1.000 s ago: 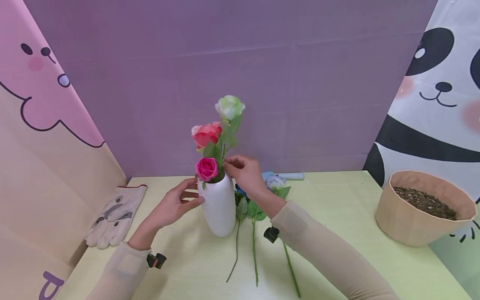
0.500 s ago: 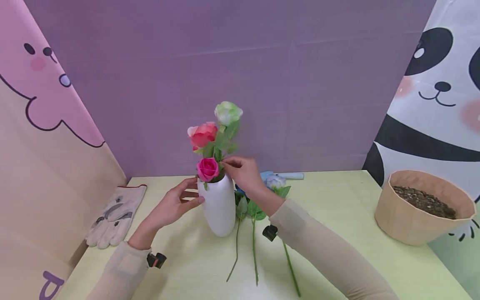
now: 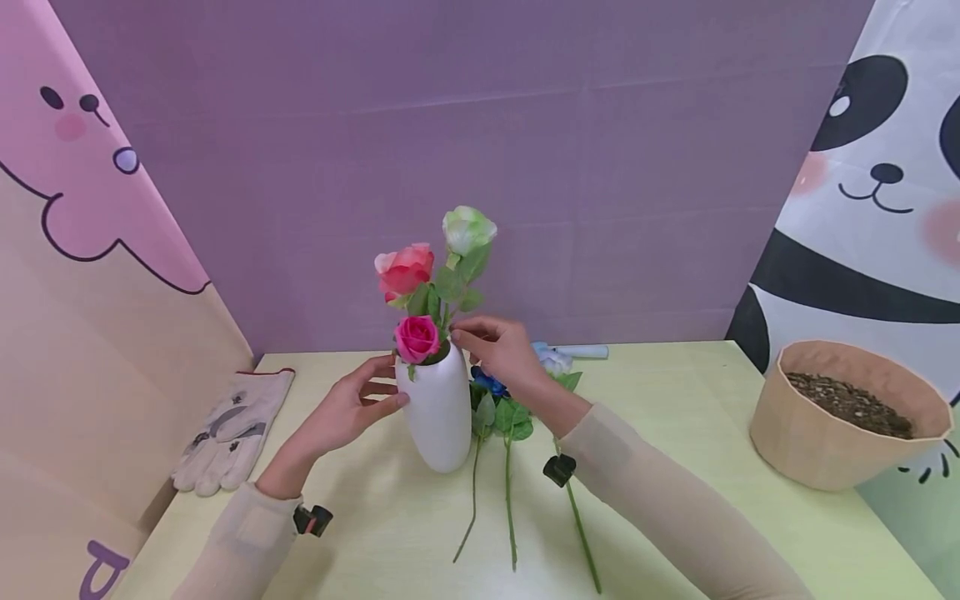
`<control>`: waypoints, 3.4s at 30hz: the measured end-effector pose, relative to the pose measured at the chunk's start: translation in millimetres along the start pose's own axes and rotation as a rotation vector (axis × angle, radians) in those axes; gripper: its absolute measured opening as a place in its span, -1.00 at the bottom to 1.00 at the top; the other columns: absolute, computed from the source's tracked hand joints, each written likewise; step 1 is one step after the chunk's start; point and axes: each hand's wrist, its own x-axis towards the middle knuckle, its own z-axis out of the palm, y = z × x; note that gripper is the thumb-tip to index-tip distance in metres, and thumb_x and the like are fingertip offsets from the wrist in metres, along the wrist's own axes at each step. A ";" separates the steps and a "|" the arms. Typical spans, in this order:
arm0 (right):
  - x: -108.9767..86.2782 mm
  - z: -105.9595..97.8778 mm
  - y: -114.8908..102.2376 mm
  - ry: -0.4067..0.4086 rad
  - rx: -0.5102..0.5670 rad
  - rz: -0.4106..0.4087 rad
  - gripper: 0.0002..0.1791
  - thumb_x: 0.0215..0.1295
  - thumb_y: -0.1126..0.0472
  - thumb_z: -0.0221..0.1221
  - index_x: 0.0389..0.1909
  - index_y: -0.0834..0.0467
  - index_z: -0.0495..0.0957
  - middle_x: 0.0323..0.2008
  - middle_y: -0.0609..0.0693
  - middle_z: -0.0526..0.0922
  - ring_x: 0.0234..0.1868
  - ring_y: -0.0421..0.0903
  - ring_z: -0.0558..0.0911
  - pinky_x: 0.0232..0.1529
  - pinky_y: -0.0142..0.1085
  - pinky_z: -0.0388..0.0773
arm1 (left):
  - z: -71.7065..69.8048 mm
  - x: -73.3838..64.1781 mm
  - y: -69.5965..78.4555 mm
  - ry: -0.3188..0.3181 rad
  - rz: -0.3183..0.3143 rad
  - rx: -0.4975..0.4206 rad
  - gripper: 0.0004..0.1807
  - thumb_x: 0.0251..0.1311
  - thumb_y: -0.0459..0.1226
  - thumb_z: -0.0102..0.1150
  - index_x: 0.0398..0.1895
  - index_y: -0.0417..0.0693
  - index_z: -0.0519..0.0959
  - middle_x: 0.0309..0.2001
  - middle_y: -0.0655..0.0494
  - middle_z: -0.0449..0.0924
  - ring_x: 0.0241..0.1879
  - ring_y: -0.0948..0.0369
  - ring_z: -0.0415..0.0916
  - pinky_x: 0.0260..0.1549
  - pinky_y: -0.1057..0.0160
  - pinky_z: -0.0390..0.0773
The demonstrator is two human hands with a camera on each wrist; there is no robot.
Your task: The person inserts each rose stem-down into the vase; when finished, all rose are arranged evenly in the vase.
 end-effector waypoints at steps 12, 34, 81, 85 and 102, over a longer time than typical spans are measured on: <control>-16.1 -28.2 10.3 -0.059 -0.011 0.020 -0.69 0.42 0.03 0.20 0.09 0.05 0.62 -0.12 0.06 0.69 -0.31 -0.08 0.63 -0.43 -0.35 0.55 | 0.1 -0.5 1.2 0.010 0.004 0.001 -0.26 0.27 0.02 0.29 0.47 0.14 0.24 0.31 -0.02 0.42 0.25 -0.07 0.51 0.07 0.03 0.67; -35.8 -76.2 58.3 -0.103 -0.159 0.089 -0.64 0.44 0.03 0.17 0.09 0.18 0.57 -0.16 0.06 0.72 -0.32 -0.10 0.64 -0.41 -0.24 0.59 | 0.9 -0.8 1.2 0.017 0.013 0.017 -0.27 0.29 0.00 0.27 0.47 0.11 0.24 0.31 -0.05 0.42 0.25 -0.08 0.51 0.07 0.04 0.67; -66.5 -96.8 164.3 -0.107 -0.385 0.332 -0.87 0.29 0.21 0.27 -0.29 0.22 0.65 -0.52 0.00 0.71 -0.50 -0.14 0.69 -0.50 -0.26 0.66 | -1.0 -0.7 1.9 0.002 -0.002 0.004 -0.24 0.27 0.03 0.28 0.48 0.14 0.23 0.32 -0.03 0.42 0.26 -0.07 0.50 0.09 0.01 0.66; -67.7 -94.5 162.4 -0.106 -0.367 0.344 -0.84 0.25 0.22 0.31 -0.32 0.26 0.65 -0.53 0.04 0.71 -0.53 -0.13 0.68 -0.48 -0.24 0.69 | -1.3 -0.6 1.7 0.000 -0.006 0.000 -0.24 0.27 0.03 0.29 0.48 0.15 0.23 0.32 -0.02 0.41 0.26 -0.07 0.51 0.09 0.02 0.66; -63.3 -91.0 160.9 -0.080 -0.368 0.383 -0.87 0.24 0.30 0.28 -0.27 0.31 0.66 -0.49 0.07 0.70 -0.50 -0.12 0.68 -0.46 -0.23 0.70 | -0.7 -1.2 2.3 0.000 -0.006 -0.008 -0.25 0.28 0.02 0.28 0.48 0.15 0.22 0.33 -0.02 0.41 0.26 -0.07 0.50 0.09 0.02 0.66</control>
